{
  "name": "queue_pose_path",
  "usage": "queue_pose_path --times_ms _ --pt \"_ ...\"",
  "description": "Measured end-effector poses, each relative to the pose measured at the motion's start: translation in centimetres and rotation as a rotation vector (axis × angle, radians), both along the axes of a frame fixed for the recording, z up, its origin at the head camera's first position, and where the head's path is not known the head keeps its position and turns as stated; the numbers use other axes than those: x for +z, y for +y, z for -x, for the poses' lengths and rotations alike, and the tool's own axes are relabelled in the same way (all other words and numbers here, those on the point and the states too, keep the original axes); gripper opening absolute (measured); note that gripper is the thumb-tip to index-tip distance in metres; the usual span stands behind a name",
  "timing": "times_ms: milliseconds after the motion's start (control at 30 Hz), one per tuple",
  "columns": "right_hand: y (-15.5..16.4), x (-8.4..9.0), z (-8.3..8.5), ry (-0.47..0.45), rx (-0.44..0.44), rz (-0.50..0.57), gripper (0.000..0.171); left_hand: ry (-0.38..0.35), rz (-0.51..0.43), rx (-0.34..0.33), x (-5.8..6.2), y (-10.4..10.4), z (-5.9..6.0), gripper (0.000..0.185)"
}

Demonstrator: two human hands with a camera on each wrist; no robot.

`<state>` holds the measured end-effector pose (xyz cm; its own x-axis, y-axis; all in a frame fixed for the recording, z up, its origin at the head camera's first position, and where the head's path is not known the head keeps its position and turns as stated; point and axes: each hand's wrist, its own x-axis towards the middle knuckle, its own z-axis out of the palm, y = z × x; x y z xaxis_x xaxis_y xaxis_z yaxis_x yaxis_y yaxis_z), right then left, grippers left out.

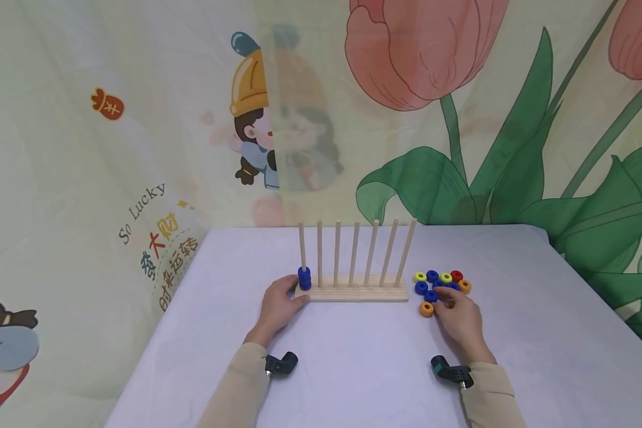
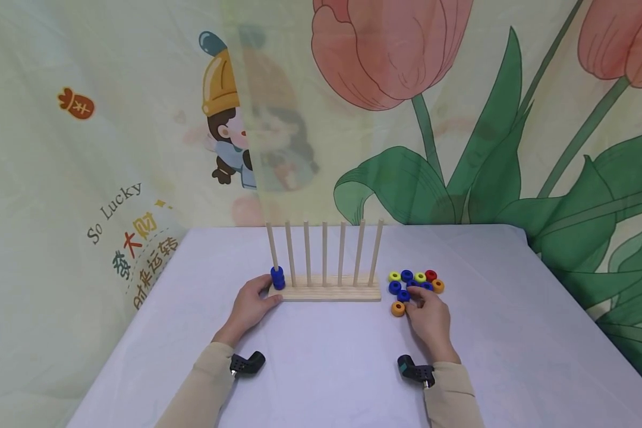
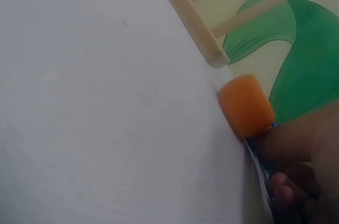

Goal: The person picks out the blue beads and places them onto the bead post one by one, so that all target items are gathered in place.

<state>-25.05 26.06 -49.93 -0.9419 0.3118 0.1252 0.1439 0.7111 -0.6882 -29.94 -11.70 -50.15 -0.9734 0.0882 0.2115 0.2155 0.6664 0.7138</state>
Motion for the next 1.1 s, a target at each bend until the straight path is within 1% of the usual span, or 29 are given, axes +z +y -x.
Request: queue_pose_path --times_ms 200,367,467,600,700,833,967,1100 --pt "-0.6 0.0 0.1 0.000 -0.009 -0.035 0.036 0.012 -0.013 -0.002 0.0 -0.1 0.1 0.055" --pt "-0.9 0.1 0.0 0.023 0.007 -0.093 0.039 0.017 -0.013 -0.006 0.1 -0.1 0.1 0.055" --pt "-0.9 0.0 0.0 0.028 0.009 -0.101 0.039 0.019 -0.013 -0.006 0.2 -0.1 0.0 0.056" --pt "-0.7 0.0 0.1 0.019 -0.009 -0.050 0.038 0.021 -0.016 -0.008 0.2 -0.2 0.0 0.055" --pt "-0.6 0.0 0.1 0.024 -0.044 0.005 0.037 0.020 -0.019 -0.009 0.1 -0.3 0.0 0.056" --pt "-0.6 0.1 0.0 0.051 -0.091 0.056 0.038 0.025 -0.026 -0.005 -0.1 -0.4 0.0 0.056" --pt "-1.0 0.2 0.0 0.072 -0.120 0.094 0.041 0.024 -0.035 -0.007 -0.2 -0.3 -0.1 0.056" --pt "-1.5 0.6 -0.1 0.134 -0.128 0.125 0.043 0.013 -0.035 -0.014 -0.2 -0.2 -0.1 0.056"
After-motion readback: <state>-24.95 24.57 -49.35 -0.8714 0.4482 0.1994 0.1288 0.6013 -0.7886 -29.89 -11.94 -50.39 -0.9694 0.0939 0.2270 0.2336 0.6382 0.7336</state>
